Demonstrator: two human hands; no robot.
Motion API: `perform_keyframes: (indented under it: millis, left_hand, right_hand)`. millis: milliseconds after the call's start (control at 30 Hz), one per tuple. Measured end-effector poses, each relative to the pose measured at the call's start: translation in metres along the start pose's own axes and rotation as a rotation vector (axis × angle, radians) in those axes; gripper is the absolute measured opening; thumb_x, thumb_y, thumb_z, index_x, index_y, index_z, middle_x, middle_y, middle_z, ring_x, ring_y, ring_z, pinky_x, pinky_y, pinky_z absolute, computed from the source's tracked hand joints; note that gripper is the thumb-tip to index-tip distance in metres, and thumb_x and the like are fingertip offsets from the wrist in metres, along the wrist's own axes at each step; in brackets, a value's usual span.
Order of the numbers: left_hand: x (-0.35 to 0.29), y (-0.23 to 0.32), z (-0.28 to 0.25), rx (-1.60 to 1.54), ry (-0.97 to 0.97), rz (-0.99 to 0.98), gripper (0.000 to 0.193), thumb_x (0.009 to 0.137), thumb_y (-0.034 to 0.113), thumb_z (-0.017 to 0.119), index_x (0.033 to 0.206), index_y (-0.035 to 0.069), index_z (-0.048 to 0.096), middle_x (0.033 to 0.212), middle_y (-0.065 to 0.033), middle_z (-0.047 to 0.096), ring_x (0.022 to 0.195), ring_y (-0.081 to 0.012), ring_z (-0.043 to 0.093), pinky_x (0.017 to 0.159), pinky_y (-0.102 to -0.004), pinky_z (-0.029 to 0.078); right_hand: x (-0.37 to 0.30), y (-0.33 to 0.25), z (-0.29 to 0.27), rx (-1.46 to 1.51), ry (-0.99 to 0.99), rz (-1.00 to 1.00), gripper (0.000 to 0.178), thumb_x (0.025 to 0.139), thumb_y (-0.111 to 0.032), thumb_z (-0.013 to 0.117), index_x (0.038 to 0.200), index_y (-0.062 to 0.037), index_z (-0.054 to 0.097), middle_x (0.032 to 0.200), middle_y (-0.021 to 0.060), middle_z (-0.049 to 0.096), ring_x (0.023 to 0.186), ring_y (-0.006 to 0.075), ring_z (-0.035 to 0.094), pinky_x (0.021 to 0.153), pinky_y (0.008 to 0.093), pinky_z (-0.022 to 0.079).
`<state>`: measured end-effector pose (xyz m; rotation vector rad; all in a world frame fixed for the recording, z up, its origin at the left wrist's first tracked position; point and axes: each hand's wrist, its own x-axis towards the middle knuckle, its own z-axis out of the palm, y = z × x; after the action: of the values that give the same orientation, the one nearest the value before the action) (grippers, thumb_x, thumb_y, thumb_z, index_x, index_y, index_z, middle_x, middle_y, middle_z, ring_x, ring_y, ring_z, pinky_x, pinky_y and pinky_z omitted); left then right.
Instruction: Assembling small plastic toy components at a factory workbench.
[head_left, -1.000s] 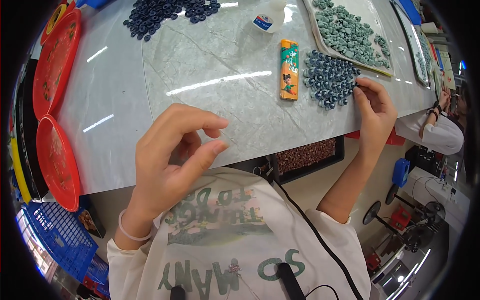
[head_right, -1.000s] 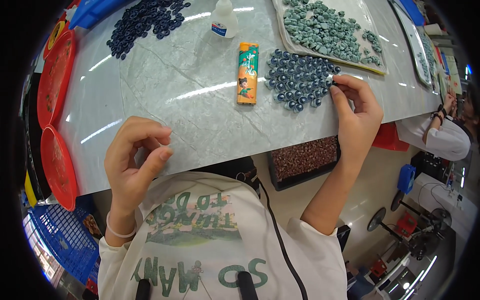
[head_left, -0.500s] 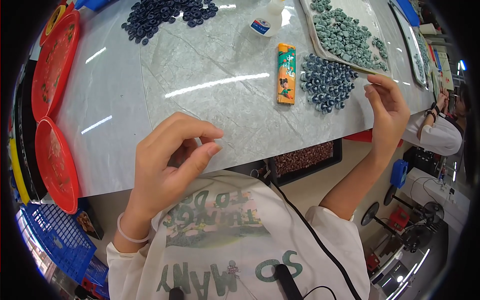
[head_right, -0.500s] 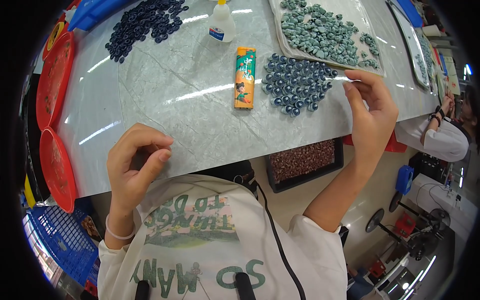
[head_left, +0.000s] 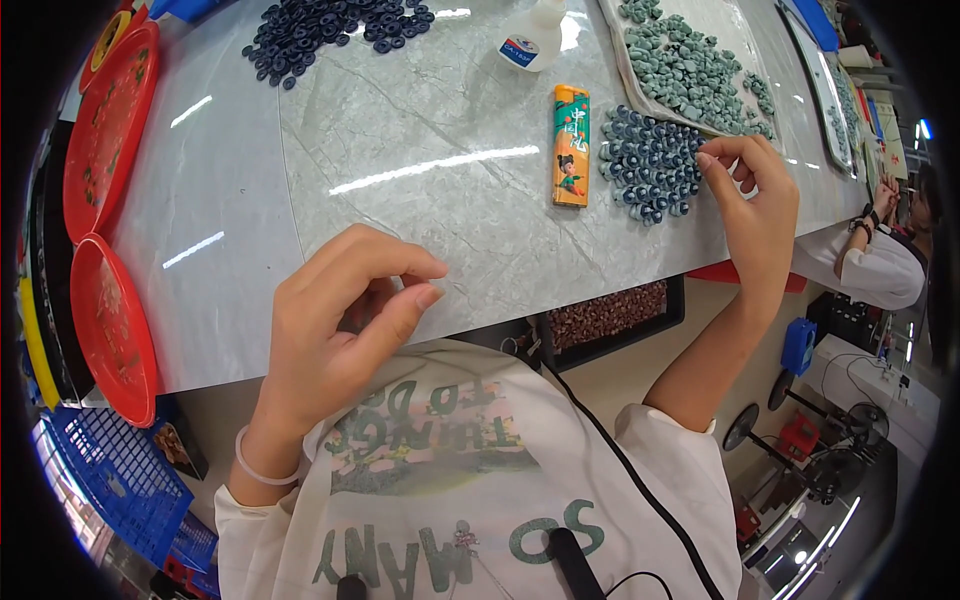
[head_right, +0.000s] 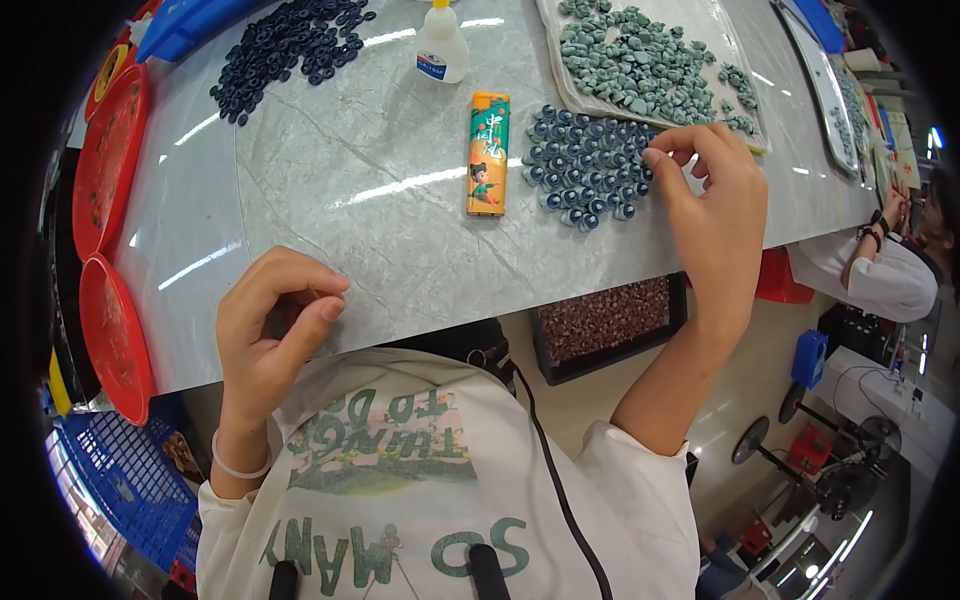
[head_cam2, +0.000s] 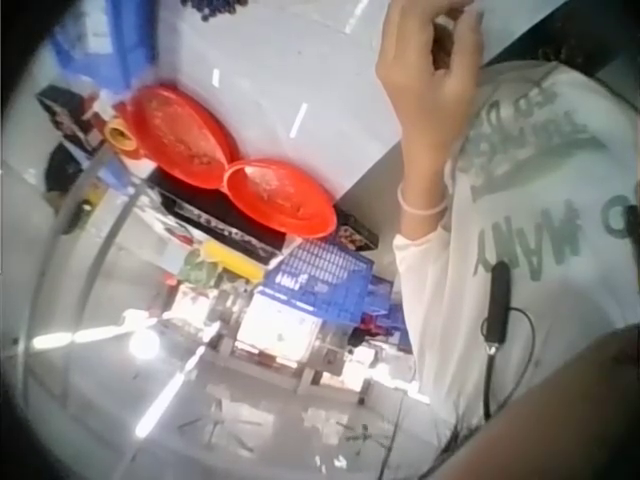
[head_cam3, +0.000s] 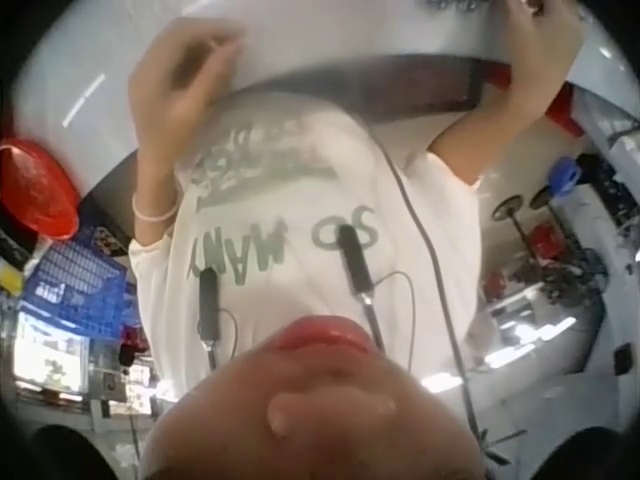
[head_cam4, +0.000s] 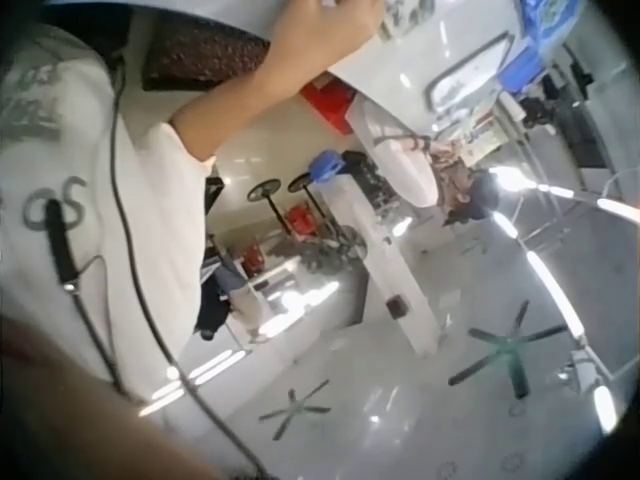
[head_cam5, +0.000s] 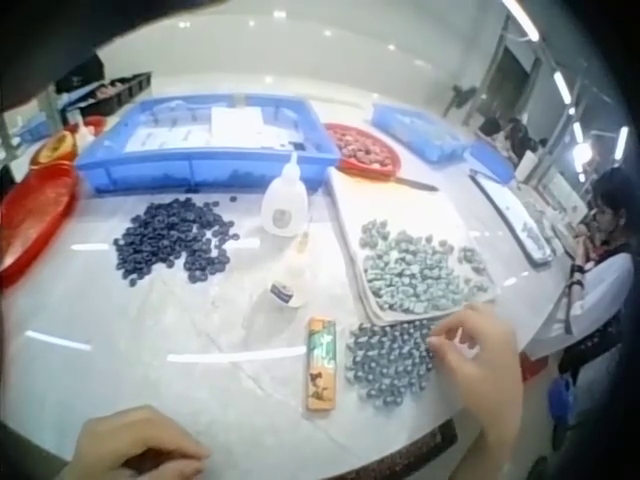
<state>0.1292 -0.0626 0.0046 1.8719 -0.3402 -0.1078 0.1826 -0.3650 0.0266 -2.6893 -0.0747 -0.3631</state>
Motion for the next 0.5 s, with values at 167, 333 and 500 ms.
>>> perform_keyframes:
  millis: [167, 333, 500]
  left_hand:
    - [0.0, 0.001, 0.0, 0.01, -0.008, -0.006, 0.01, 0.075, 0.0, 0.063, 0.084, 0.002, 0.062, 0.076, -0.0026, 0.057, 0.057, -0.0051, 0.047, 0.048, -0.0177, 0.034]
    - [0.0, 0.001, 0.0, 0.011, -0.01, -0.007, 0.009, 0.075, 0.0, 0.063, 0.084, 0.002, 0.062, 0.076, -0.0026, 0.057, 0.057, -0.0052, 0.047, 0.048, -0.0177, 0.034]
    - [0.001, 0.002, 0.0, 0.022, -0.018, -0.007, 0.009, 0.075, 0.0, 0.063, 0.084, 0.002, 0.062, 0.076, -0.0026, 0.057, 0.057, -0.0055, 0.047, 0.048, -0.0179, 0.035]
  right_hand:
    - [0.004, 0.003, -0.004, -0.082, -0.076, -0.007, 0.01, 0.074, -0.009, 0.062, 0.077, 0.0005, 0.059, 0.067, 0.0018, 0.05, 0.061, 0.0103, 0.039, 0.056, 0.0244, 0.032]
    - [0.01, 0.005, -0.007, -0.066, -0.139, -0.07, 0.01, 0.072, -0.008, 0.062, 0.077, 0.0, 0.058, 0.068, 0.0021, 0.051, 0.062, 0.0117, 0.04, 0.057, 0.0248, 0.032]
    - [0.014, 0.005, -0.013, -0.036, -0.216, -0.142, 0.009, 0.072, -0.005, 0.061, 0.078, 0.0004, 0.058, 0.07, 0.0034, 0.052, 0.063, 0.013, 0.041, 0.058, 0.0249, 0.034]
